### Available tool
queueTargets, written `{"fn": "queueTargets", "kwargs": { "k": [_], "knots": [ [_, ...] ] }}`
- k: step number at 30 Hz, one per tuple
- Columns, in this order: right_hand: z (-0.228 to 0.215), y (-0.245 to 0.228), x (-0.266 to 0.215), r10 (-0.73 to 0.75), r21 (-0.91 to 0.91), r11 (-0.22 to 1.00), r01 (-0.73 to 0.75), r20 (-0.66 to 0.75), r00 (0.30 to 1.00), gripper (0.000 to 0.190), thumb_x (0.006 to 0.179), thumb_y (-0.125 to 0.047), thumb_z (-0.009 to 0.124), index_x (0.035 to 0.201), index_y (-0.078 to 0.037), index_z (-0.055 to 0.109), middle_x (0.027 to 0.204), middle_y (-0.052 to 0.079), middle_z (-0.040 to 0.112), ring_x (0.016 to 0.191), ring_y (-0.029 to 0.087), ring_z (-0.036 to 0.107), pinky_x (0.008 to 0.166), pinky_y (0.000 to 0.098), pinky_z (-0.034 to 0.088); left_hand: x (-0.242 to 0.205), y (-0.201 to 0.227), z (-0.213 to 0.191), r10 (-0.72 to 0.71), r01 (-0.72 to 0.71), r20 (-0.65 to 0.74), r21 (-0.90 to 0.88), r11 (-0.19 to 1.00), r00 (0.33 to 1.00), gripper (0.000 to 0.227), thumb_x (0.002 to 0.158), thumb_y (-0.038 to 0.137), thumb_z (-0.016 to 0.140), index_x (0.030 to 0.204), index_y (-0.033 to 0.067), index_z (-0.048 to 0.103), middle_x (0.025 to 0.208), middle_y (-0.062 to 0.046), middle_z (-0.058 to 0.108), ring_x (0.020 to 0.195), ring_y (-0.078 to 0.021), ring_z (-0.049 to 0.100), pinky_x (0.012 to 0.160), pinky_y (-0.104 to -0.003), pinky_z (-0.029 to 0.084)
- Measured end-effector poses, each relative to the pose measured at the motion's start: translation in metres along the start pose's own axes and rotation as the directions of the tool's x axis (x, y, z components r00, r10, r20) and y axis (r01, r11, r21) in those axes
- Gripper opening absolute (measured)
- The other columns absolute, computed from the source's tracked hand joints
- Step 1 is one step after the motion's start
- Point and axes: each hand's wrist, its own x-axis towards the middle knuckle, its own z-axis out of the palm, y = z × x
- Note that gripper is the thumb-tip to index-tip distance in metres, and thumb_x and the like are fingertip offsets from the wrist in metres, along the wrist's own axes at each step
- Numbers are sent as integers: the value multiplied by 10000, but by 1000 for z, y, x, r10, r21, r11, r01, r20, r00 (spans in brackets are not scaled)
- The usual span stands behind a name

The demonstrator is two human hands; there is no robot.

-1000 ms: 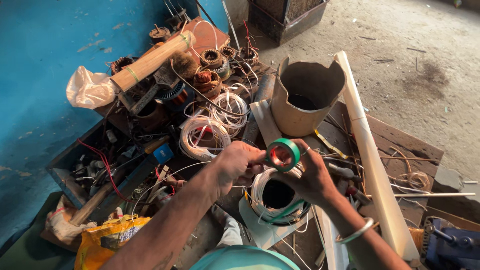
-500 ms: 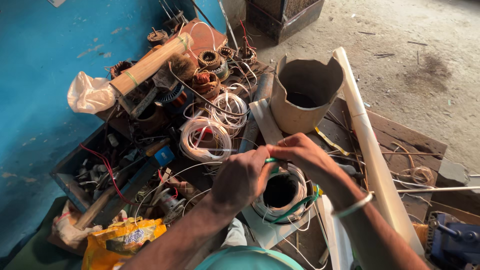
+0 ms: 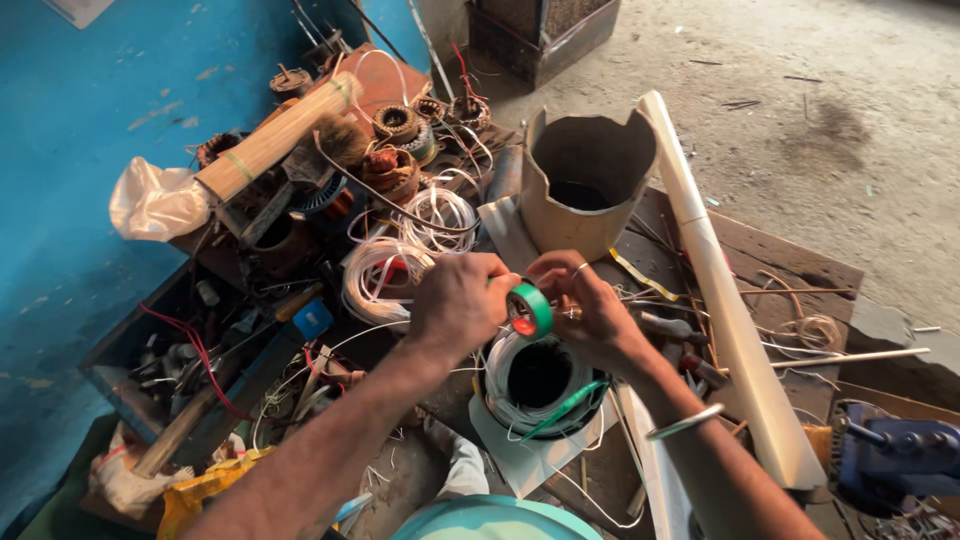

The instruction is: The person strips the insulation from a white wire using a yellow wire stripper, then wraps the exposed end with green electrical tape. The person works at a cluttered workbench with various tools and materials.

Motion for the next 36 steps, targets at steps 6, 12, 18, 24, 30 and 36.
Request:
{"fn": "queueTargets", "kwargs": {
  "k": [6, 12, 18, 24, 30, 36],
  "knots": [
    [10, -3, -2, -192, -331, 930, 159, -68, 979, 522, 758, -124, 902, 1184, -52, 609, 922, 55, 645, 862, 127, 611, 770, 285, 526, 10, -26, -6, -359, 787, 700, -553, 273, 617, 227, 1005, 211, 603, 867, 65, 708, 633, 27, 594, 501, -78, 519, 491, -267, 481],
    [27, -9, 17, -341, -317, 907, 279, -162, 926, 346, 855, -199, 850, 1120, -66, 670, 992, 14, 708, 880, 107, 677, 778, 276, 547, 6, -30, -17, -231, 753, 726, -565, 338, 648, 252, 1009, 191, 570, 802, 87, 670, 570, 65, 512, 432, -35, 359, 392, -211, 241],
    [29, -10, 24, -40, -237, 971, -33, -295, 955, 306, 889, -348, 809, 882, -43, 781, 872, 49, 659, 797, 106, 638, 667, 273, 505, -10, -14, -13, -272, 435, 391, -427, 793, 879, 377, 992, 241, 574, 687, 31, 646, 546, -11, 527, 457, -88, 413, 424, -295, 316],
    [22, -23, 35, 479, 97, 872, -480, 39, 877, 349, 859, -361, 770, 746, -31, 762, 649, -21, 667, 578, 58, 529, 512, 259, 374, -36, 1, -33, -67, 120, 187, -290, 949, 980, 280, 933, 253, 569, 776, 73, 713, 605, -71, 674, 530, -145, 650, 504, -319, 496],
    [22, -23, 43, 494, -114, 869, -482, 145, 857, 454, 912, -414, 714, 681, -24, 718, 584, -15, 545, 527, 59, 443, 472, 276, 329, -56, 19, -34, 4, -7, -17, -158, 987, 1000, 183, 868, 179, 752, 919, 35, 651, 669, -129, 712, 598, -254, 738, 499, -359, 540],
    [12, -9, 40, 423, 135, 887, -442, 148, 894, 481, 1021, -382, 665, 736, 5, 664, 645, -38, 523, 583, 52, 454, 504, 261, 338, -46, 23, -24, 287, -265, -125, 164, 950, 950, 151, 936, 167, 707, 1007, 41, 664, 706, -138, 689, 623, -330, 713, 521, -433, 545]
  ]
}}
